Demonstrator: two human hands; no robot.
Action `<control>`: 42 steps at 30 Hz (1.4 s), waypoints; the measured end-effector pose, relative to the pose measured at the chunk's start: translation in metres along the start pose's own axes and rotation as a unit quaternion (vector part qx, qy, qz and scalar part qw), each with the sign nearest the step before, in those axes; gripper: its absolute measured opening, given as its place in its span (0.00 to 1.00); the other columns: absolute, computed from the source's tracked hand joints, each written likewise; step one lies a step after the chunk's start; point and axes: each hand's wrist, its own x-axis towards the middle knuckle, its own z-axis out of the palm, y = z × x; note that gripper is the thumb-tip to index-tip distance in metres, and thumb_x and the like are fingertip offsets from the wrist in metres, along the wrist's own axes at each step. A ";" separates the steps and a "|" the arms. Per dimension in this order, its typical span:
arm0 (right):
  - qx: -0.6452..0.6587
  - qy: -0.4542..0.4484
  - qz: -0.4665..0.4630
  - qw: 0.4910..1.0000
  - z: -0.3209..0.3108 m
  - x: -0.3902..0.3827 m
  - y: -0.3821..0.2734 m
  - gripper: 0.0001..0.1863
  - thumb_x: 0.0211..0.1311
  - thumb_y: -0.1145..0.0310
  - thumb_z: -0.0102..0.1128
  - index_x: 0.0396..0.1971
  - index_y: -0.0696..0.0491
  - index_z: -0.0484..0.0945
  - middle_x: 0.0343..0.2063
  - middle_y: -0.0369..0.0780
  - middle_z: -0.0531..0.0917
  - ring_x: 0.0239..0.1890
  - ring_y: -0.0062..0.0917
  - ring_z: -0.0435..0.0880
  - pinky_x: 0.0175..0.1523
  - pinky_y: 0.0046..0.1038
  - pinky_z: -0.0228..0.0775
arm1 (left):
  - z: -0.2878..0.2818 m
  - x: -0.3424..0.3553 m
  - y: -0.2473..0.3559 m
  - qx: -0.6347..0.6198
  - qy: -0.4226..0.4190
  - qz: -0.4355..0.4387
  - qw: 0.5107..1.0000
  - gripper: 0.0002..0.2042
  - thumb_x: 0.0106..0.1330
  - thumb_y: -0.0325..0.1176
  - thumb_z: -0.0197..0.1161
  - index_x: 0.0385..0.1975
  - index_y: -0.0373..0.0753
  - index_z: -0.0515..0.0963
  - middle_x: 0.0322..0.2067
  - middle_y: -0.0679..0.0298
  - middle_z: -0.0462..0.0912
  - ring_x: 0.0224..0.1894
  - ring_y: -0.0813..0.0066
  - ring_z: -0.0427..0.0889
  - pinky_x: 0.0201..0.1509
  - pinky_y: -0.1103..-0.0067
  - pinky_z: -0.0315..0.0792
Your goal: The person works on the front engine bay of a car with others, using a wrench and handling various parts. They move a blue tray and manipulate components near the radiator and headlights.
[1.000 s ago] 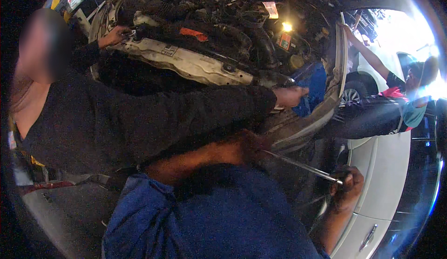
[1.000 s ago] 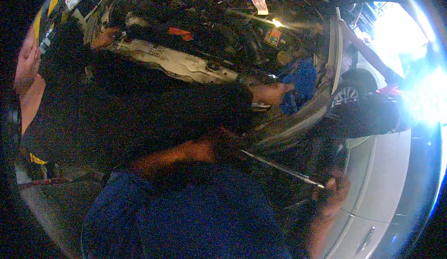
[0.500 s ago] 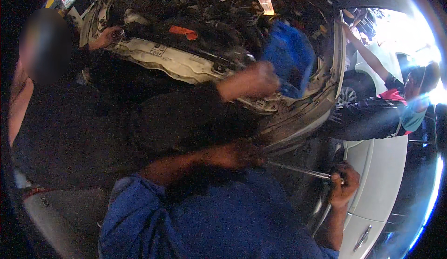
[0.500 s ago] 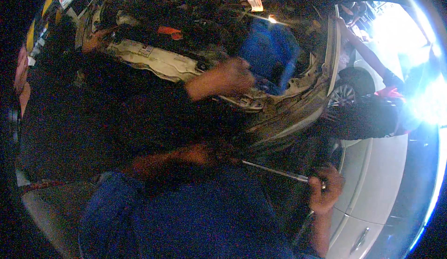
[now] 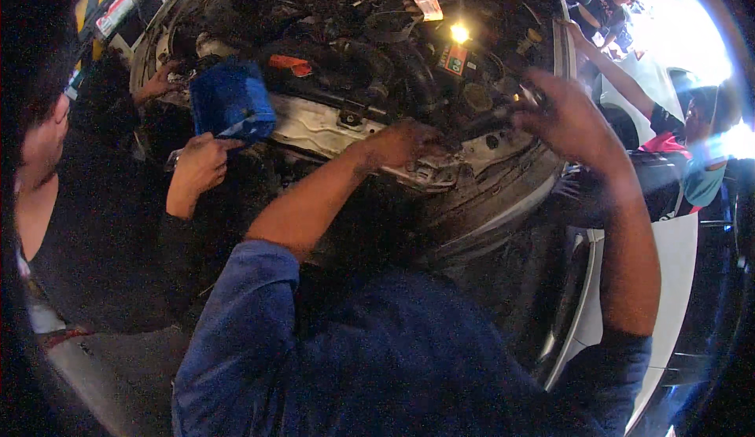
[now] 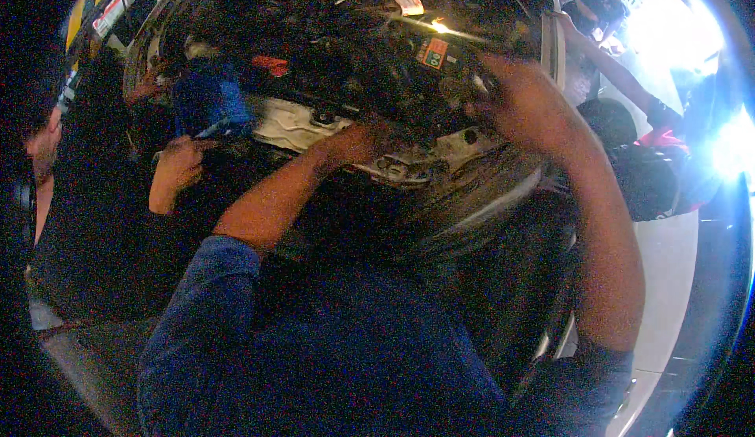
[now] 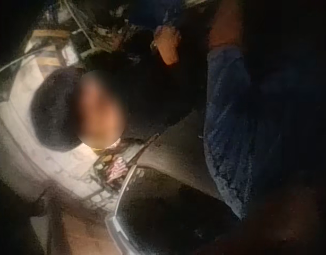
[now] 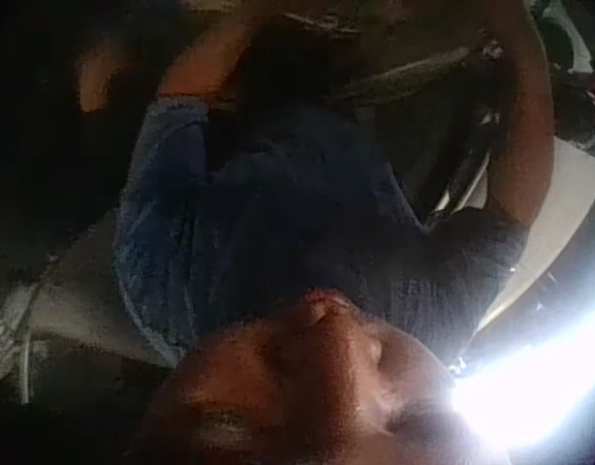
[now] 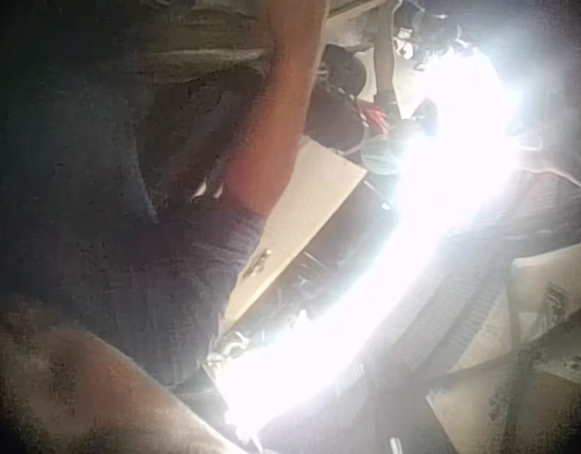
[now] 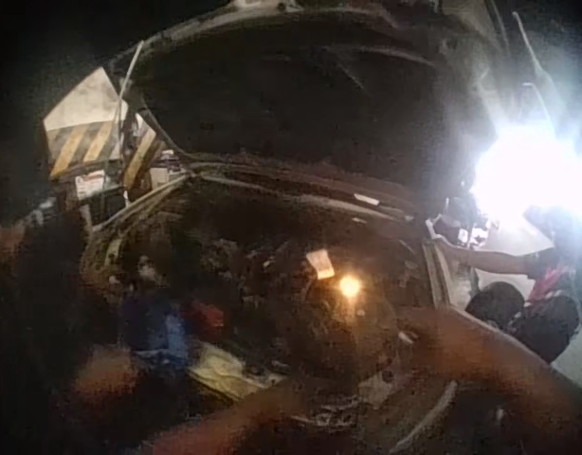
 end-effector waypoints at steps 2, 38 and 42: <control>-0.046 -0.005 -0.023 0.999 0.006 0.029 0.007 0.28 0.47 0.70 0.67 0.51 0.56 0.71 0.46 0.50 0.78 0.49 0.43 0.77 0.56 0.35 0.67 | 0.003 0.008 -0.015 0.005 0.024 0.025 0.999 0.19 0.65 0.47 0.56 0.46 0.39 0.77 0.40 0.49 0.81 0.45 0.53 0.79 0.53 0.67 0.70; -0.248 -0.147 -0.117 0.950 0.026 0.077 -0.046 0.15 0.41 0.74 0.58 0.35 0.53 0.81 0.27 0.49 0.82 0.34 0.41 0.83 0.40 0.40 0.76 | 0.060 -0.018 -0.060 0.230 0.114 -0.038 0.966 0.24 0.62 0.44 0.56 0.54 0.38 0.68 0.52 0.51 0.70 0.55 0.52 0.68 0.62 0.64 0.62; -0.276 0.017 -0.208 0.938 0.027 0.068 -0.023 0.14 0.40 0.75 0.58 0.33 0.56 0.80 0.22 0.49 0.82 0.29 0.41 0.84 0.38 0.40 0.76 | 0.059 -0.012 -0.047 0.147 0.123 -0.080 0.978 0.26 0.63 0.46 0.55 0.57 0.39 0.65 0.55 0.50 0.68 0.56 0.52 0.67 0.61 0.64 0.63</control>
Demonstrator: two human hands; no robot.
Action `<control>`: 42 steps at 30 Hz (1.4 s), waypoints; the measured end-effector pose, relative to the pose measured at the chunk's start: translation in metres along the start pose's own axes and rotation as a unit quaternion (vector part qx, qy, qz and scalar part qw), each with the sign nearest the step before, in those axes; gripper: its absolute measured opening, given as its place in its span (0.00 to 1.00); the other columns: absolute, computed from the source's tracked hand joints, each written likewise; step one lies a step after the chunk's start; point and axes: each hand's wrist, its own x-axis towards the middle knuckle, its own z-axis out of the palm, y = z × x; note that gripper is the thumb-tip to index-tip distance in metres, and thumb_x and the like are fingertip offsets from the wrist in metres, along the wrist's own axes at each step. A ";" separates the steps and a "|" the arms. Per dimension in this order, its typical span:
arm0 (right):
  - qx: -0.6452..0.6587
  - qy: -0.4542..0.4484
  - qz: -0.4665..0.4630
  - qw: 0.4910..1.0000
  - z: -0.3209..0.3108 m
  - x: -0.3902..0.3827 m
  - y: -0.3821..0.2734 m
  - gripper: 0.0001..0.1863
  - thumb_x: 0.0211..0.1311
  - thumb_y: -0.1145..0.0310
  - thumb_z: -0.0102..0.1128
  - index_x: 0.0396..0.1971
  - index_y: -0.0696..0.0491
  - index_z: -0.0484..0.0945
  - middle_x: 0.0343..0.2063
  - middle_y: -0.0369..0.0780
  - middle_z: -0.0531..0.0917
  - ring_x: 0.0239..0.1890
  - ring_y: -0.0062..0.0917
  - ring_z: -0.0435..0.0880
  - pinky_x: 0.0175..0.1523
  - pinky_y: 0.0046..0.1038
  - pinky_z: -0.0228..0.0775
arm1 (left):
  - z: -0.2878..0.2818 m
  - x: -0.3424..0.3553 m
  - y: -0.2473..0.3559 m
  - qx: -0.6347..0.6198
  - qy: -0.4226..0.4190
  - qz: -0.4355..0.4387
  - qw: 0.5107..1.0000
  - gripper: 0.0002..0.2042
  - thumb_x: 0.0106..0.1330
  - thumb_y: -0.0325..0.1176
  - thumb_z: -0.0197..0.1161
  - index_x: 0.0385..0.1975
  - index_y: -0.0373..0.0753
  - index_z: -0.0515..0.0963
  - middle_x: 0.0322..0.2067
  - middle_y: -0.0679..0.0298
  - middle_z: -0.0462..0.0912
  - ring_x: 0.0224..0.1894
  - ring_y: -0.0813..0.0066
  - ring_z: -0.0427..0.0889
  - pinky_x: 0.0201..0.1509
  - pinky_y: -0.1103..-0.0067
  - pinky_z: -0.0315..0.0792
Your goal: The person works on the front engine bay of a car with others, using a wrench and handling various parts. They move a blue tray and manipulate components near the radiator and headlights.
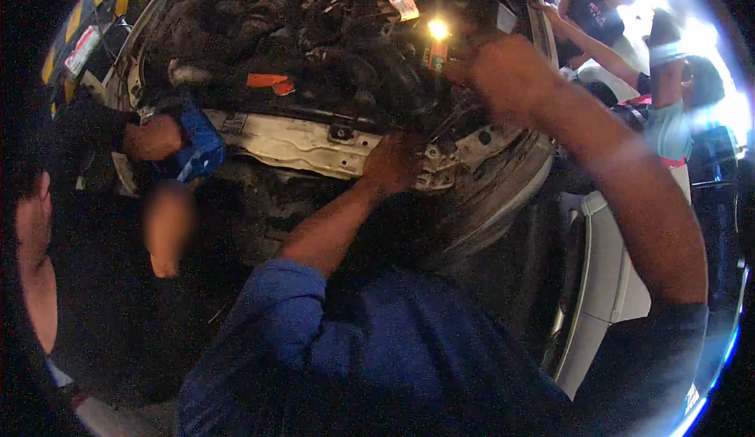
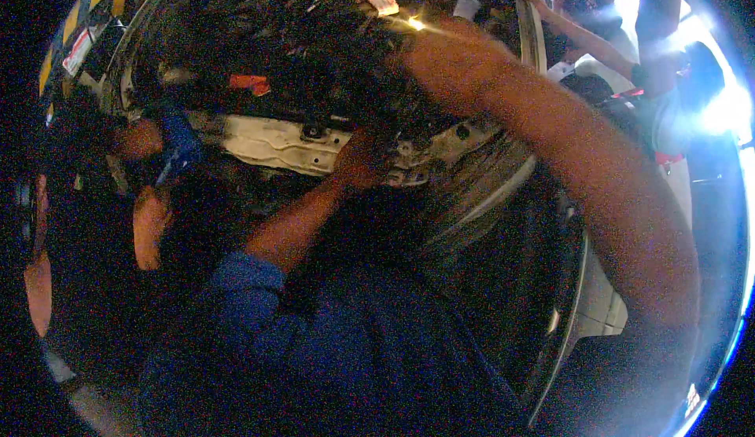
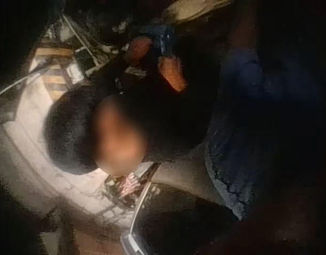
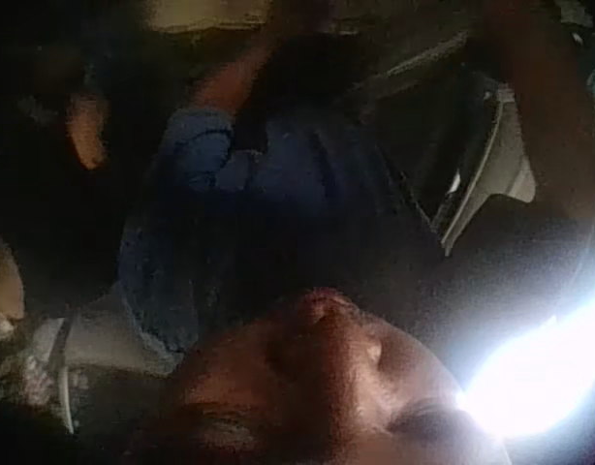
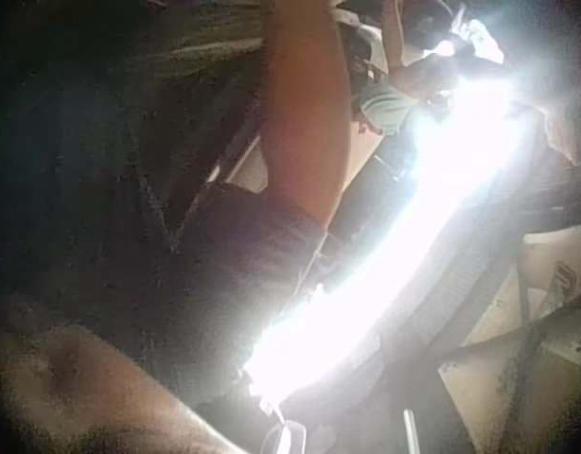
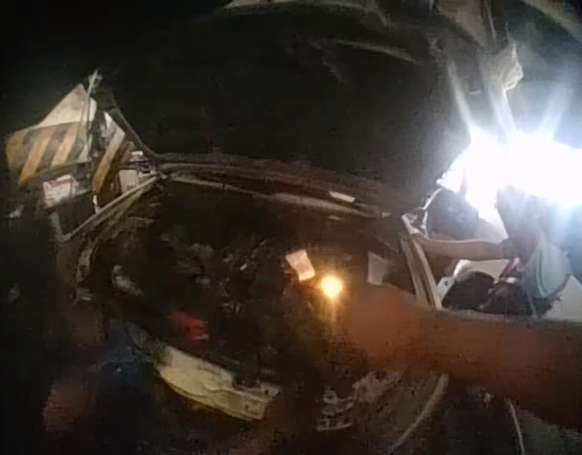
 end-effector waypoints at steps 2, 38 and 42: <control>0.039 -0.171 0.132 0.976 -0.010 0.011 -0.008 0.16 0.41 0.74 0.58 0.36 0.55 0.79 0.24 0.49 0.82 0.32 0.40 0.84 0.38 0.41 0.76 | -0.012 -0.002 0.006 0.011 0.003 -0.011 1.000 0.26 0.63 0.47 0.55 0.58 0.39 0.65 0.55 0.51 0.67 0.56 0.52 0.67 0.61 0.64 0.64; 0.089 -0.202 0.161 0.962 -0.013 0.039 -0.007 0.27 0.42 0.77 0.57 0.49 0.52 0.74 0.34 0.53 0.80 0.41 0.44 0.81 0.50 0.42 0.73 | -0.026 0.015 -0.002 0.038 -0.059 0.026 0.997 0.38 0.53 0.53 0.64 0.63 0.43 0.61 0.61 0.50 0.64 0.64 0.50 0.59 0.67 0.63 0.56; 0.047 -0.156 0.105 0.981 0.014 0.011 0.017 0.26 0.40 0.77 0.58 0.47 0.52 0.75 0.30 0.52 0.80 0.37 0.44 0.82 0.46 0.42 0.74 | -0.029 0.015 0.002 0.003 -0.061 0.092 0.994 0.39 0.50 0.50 0.68 0.63 0.42 0.62 0.61 0.50 0.63 0.64 0.50 0.60 0.67 0.63 0.56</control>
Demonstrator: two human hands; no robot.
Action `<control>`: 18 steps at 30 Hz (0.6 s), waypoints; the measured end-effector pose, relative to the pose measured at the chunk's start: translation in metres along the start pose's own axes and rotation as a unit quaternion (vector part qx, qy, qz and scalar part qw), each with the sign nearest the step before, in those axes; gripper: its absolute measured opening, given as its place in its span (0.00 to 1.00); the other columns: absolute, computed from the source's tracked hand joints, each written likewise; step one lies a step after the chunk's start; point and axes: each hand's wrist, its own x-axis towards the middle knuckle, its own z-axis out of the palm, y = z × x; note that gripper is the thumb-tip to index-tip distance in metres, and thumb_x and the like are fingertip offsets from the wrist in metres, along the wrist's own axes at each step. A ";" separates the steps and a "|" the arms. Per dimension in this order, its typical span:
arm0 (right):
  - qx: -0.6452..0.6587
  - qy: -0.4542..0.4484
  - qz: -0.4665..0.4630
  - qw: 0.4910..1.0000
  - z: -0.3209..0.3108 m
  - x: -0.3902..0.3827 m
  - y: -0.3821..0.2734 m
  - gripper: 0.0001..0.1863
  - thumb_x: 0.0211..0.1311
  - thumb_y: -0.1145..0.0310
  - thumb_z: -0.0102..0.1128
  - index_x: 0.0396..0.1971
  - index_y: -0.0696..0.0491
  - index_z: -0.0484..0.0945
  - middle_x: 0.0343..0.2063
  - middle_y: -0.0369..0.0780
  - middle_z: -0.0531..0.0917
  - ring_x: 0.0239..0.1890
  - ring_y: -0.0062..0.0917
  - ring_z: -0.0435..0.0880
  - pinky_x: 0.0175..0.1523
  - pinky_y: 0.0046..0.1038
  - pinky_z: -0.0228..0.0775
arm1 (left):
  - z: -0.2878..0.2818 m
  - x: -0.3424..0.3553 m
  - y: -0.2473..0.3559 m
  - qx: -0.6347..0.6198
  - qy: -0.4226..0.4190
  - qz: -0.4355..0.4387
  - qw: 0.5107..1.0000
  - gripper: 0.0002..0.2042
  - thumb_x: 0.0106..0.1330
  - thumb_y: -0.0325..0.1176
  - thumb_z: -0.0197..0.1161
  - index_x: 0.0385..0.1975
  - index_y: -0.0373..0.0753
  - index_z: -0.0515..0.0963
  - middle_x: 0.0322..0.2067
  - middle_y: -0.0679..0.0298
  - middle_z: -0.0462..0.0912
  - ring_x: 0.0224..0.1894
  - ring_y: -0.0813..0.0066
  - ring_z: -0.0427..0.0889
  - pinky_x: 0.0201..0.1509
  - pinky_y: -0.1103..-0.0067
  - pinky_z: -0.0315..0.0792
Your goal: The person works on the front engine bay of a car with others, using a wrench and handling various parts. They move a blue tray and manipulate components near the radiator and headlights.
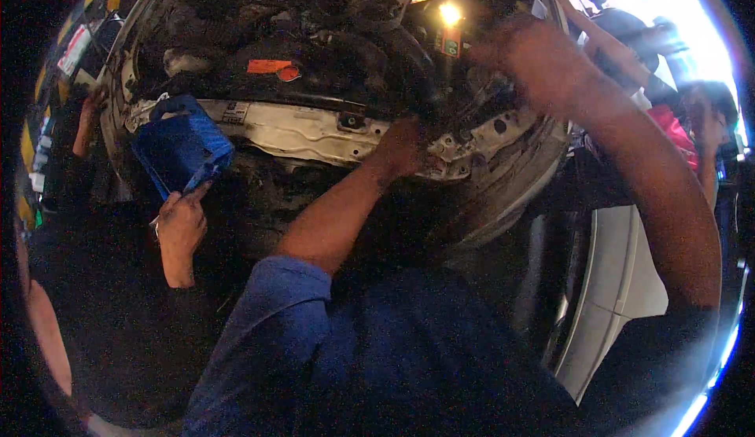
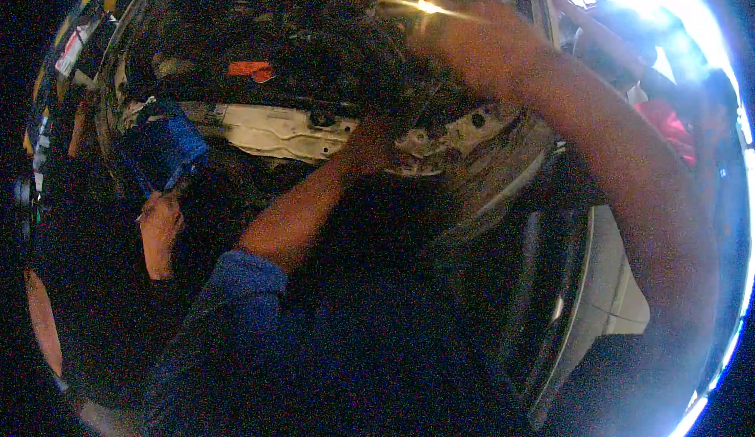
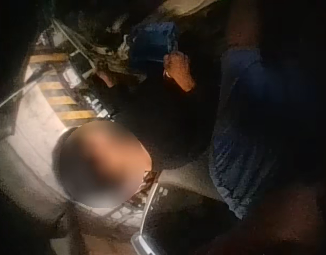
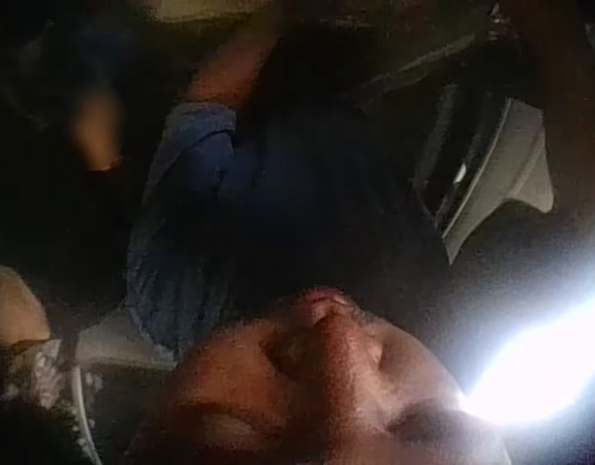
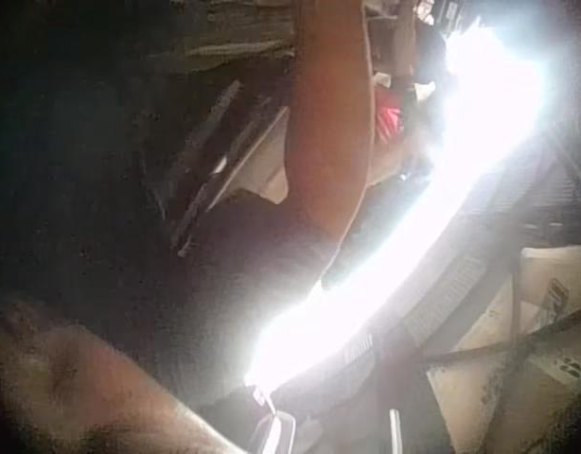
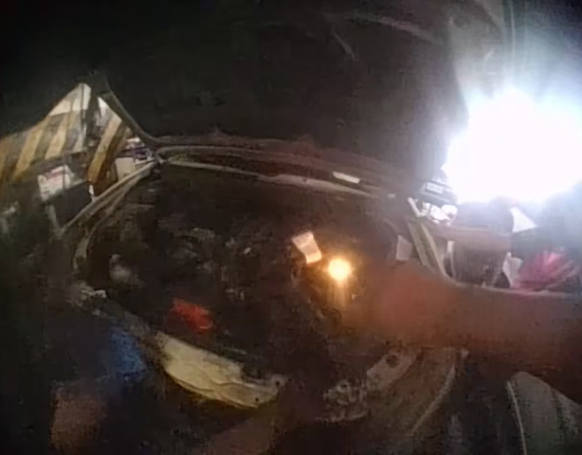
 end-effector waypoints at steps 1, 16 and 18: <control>-0.032 0.108 -0.036 0.993 0.001 0.006 0.005 0.26 0.40 0.77 0.58 0.47 0.52 0.75 0.27 0.51 0.81 0.34 0.44 0.82 0.44 0.42 0.75 | -0.004 0.001 -0.002 -0.005 -0.032 -0.025 0.999 0.40 0.50 0.49 0.69 0.62 0.42 0.62 0.61 0.50 0.63 0.64 0.50 0.60 0.67 0.63 0.56; -0.063 0.065 -0.084 0.992 -0.014 0.007 -0.016 0.19 0.40 0.74 0.61 0.38 0.57 0.78 0.28 0.50 0.82 0.35 0.43 0.82 0.45 0.41 0.75 | -0.003 -0.004 -0.007 -0.011 -0.027 -0.020 0.999 0.35 0.55 0.52 0.63 0.58 0.36 0.65 0.56 0.47 0.69 0.60 0.49 0.66 0.63 0.62 0.62; -0.066 -0.019 0.027 0.997 -0.026 0.013 -0.029 0.20 0.41 0.75 0.60 0.40 0.57 0.77 0.31 0.51 0.81 0.37 0.42 0.82 0.48 0.41 0.74 | -0.006 -0.002 0.000 -0.010 -0.056 -0.037 0.998 0.35 0.55 0.52 0.63 0.59 0.37 0.65 0.57 0.47 0.68 0.61 0.49 0.64 0.64 0.63 0.60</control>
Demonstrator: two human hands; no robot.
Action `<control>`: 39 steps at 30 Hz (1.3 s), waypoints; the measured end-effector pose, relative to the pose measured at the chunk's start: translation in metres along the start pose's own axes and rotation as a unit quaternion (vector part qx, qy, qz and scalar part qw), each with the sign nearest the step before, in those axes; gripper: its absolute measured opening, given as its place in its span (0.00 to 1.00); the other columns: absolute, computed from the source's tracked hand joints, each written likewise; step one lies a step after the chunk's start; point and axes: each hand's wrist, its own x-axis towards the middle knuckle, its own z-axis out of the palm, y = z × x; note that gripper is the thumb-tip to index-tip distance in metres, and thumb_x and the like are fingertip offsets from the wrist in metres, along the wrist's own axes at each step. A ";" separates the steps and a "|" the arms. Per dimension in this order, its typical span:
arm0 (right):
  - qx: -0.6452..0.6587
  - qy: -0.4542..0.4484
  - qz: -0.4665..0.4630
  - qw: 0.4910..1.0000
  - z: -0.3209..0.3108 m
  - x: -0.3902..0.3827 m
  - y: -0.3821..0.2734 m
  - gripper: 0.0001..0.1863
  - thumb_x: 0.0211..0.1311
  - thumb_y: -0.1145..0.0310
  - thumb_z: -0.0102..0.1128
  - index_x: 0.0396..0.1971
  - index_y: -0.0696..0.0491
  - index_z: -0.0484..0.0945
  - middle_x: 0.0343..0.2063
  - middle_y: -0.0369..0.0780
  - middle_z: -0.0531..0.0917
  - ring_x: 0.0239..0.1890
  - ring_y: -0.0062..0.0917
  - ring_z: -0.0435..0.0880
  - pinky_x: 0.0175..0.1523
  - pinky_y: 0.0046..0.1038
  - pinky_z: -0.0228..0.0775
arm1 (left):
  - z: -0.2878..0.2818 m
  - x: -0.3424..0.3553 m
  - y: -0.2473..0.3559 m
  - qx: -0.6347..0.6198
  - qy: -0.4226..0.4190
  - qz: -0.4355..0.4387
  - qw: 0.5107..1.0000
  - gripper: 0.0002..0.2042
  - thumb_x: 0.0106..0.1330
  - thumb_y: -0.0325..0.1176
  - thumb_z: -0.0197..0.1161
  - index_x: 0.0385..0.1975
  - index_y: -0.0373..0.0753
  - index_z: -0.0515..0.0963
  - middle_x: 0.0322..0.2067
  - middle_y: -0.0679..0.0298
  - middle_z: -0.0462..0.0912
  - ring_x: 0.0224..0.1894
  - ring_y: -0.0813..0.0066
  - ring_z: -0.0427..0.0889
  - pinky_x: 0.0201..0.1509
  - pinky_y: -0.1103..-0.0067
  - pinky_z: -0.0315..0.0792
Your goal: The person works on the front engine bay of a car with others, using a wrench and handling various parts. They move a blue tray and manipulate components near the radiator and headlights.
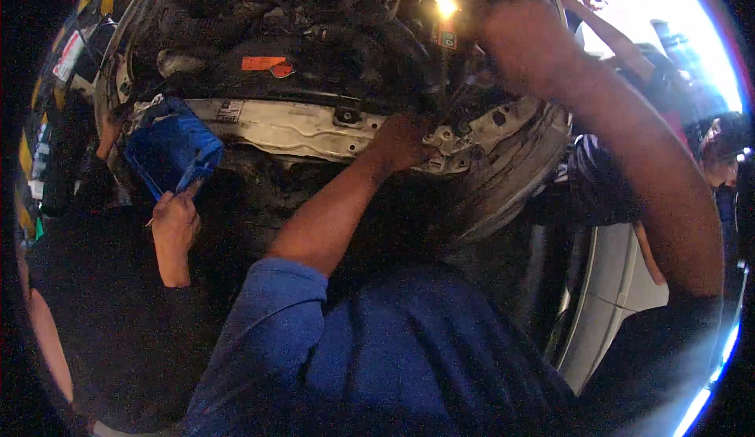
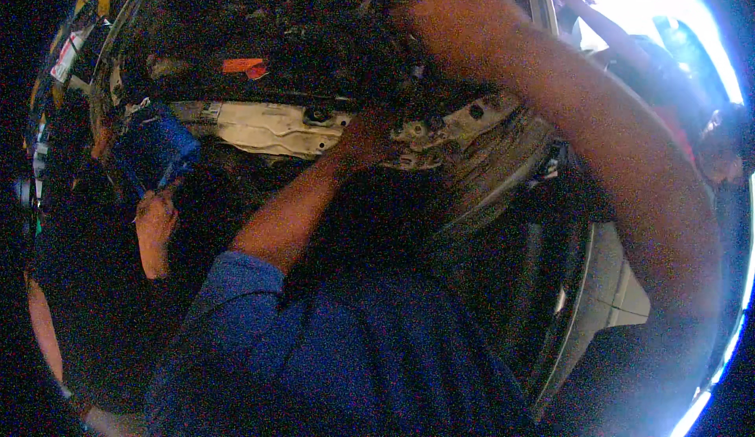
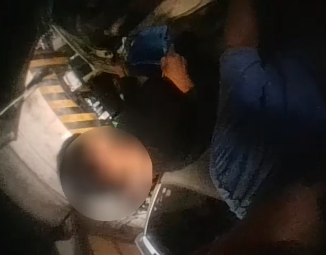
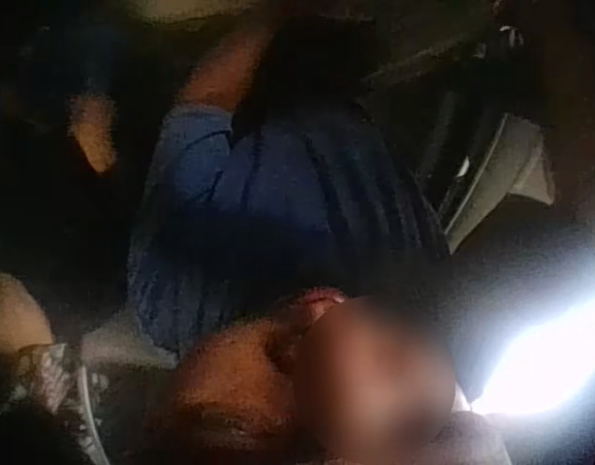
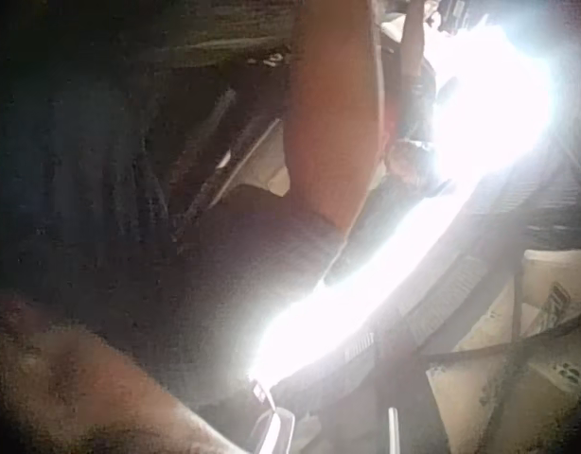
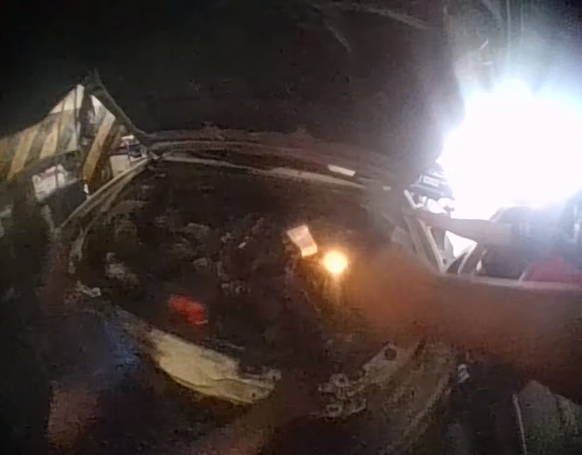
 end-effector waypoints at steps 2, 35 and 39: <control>0.053 -0.100 0.108 0.988 -0.008 0.003 -0.006 0.22 0.42 0.75 0.59 0.43 0.56 0.76 0.32 0.52 0.81 0.39 0.42 0.82 0.50 0.41 0.72 | 0.002 0.000 -0.007 0.010 -0.020 -0.032 0.999 0.35 0.55 0.51 0.63 0.60 0.37 0.64 0.58 0.47 0.67 0.61 0.49 0.64 0.65 0.64 0.58; -0.064 0.108 -0.058 0.990 0.019 -0.007 0.018 0.24 0.41 0.75 0.59 0.45 0.46 0.78 0.26 0.48 0.82 0.32 0.41 0.83 0.40 0.39 0.76 | 0.003 0.009 -0.004 0.017 -0.018 -0.018 1.000 0.35 0.53 0.50 0.65 0.60 0.42 0.65 0.58 0.50 0.68 0.60 0.49 0.66 0.63 0.63 0.62; 0.046 -0.039 -0.044 0.997 -0.002 -0.013 0.004 0.25 0.43 0.74 0.60 0.47 0.42 0.77 0.29 0.49 0.82 0.34 0.39 0.83 0.41 0.38 0.77 | 0.014 0.003 -0.015 0.010 0.058 -0.014 0.998 0.35 0.56 0.50 0.63 0.62 0.43 0.62 0.58 0.50 0.69 0.60 0.50 0.66 0.64 0.63 0.61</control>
